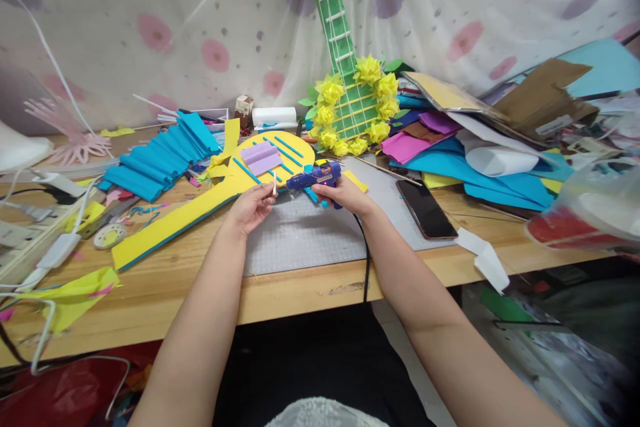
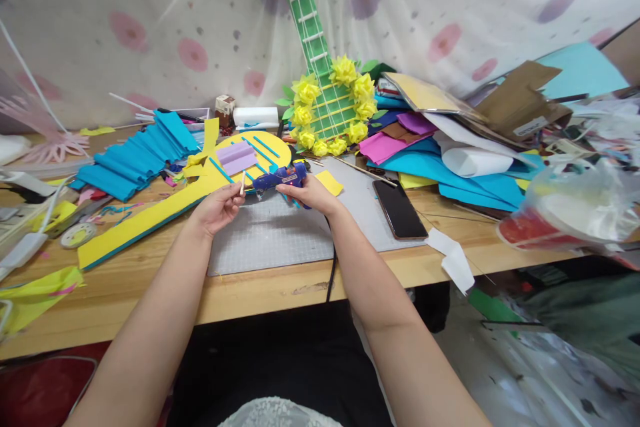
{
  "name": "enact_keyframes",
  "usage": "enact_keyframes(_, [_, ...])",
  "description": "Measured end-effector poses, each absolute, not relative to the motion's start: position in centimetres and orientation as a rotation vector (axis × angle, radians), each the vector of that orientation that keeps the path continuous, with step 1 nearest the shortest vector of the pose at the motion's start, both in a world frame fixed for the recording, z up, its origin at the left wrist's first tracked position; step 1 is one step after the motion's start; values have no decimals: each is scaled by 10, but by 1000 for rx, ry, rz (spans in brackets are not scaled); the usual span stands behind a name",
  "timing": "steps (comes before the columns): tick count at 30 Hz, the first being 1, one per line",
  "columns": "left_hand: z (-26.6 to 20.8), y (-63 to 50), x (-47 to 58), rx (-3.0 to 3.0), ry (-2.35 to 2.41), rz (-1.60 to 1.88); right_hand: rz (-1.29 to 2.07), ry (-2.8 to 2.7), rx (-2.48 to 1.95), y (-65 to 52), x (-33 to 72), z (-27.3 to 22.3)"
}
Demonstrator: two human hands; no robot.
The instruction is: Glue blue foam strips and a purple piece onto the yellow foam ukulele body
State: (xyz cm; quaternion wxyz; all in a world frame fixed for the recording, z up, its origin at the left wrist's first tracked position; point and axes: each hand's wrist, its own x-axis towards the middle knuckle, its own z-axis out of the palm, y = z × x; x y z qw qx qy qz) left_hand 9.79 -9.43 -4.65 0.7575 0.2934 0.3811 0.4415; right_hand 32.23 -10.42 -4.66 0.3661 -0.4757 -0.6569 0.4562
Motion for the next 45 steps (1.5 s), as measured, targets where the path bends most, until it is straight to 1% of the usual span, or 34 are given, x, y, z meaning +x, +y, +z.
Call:
enact_keyframes(13, [-47, -96, 99, 691, 802, 934, 1155, -1652, -1165, -102, 324, -49])
enact_keyframes(31, [-47, -98, 100, 780, 799, 889, 1117, -1505, -1240, -99, 327, -49])
enact_keyframes(37, [-48, -97, 99, 789, 802, 877, 1094, -1514, -1239, -98, 329, -52])
enact_keyframes(45, [-48, -96, 98, 768, 804, 883, 1176, -1641, -1207, -103, 329, -47])
